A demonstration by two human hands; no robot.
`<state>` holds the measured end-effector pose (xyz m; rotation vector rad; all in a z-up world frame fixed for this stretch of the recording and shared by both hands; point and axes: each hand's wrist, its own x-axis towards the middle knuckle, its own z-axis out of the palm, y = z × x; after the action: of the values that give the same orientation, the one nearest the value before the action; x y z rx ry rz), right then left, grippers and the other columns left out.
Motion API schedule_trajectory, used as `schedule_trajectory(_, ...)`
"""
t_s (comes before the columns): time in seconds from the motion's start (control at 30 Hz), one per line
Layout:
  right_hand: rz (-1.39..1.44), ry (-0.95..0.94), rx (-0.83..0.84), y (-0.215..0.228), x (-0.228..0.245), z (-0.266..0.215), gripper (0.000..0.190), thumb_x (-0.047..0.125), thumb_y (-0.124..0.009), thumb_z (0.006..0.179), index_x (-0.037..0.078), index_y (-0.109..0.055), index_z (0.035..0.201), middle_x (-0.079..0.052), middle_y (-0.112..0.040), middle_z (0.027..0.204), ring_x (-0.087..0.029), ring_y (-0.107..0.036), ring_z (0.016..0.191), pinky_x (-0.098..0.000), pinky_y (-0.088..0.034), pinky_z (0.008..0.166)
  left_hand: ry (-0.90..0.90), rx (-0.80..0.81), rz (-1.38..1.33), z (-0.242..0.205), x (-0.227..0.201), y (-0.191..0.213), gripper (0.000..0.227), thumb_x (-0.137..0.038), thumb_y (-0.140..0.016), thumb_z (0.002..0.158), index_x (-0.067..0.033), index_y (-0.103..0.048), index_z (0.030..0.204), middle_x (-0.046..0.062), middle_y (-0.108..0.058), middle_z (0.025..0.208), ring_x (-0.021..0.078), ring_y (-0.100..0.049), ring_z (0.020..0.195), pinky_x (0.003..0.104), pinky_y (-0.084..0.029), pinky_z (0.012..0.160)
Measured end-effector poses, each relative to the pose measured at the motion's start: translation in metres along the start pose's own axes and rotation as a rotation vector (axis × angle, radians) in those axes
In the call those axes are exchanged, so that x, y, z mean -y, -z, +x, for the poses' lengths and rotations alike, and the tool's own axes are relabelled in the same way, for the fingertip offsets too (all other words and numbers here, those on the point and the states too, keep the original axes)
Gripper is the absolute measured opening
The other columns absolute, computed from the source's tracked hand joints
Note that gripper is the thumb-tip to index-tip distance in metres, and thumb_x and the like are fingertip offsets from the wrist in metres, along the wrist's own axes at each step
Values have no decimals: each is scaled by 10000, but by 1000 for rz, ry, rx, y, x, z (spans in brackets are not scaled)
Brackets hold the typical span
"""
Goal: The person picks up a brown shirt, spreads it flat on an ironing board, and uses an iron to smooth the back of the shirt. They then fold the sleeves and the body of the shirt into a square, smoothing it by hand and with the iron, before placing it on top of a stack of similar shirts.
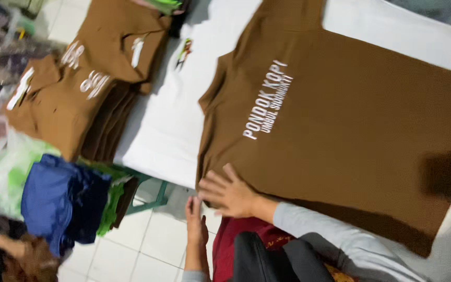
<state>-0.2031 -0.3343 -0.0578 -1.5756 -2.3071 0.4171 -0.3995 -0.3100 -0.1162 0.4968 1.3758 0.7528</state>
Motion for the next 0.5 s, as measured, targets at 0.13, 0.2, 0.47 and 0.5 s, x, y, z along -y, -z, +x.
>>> schedule_trajectory(0.13,298,122,148,0,16,-5,740,420,-612,721,111,-423,1366,-41,-393,1450,-312,-178,1427,-626,-56,1114,-335,328,541,34,16,27,216,-200,-532,887,-56,-595,1036,72,-641,1001,156,-547,928,301,-444,867)
schedule_trajectory(0.2,406,109,23,-16,10,-19,602,405,-567,806,168,-451,1348,-71,-415,1447,-350,-303,1371,-595,-191,1095,-321,200,655,34,-3,44,191,-204,-563,885,-61,-624,998,74,-647,990,163,-554,939,296,-436,882)
schedule_trajectory(0.47,551,-564,-687,112,-61,-157,195,71,-543,888,59,-648,1052,-87,-663,1091,-229,-627,1010,-339,-454,923,-864,-197,1164,22,-49,-31,358,-207,-720,789,-27,-621,1083,186,-502,881,346,-483,834,421,-383,846)
schedule_trajectory(0.5,527,-911,-909,112,-65,-199,218,77,-567,876,70,-616,1088,-62,-663,1104,-186,-627,1021,-298,-451,936,-1037,-120,1154,1,-66,-70,331,-169,-673,832,18,-596,1094,212,-516,940,360,-497,865,449,-395,836)
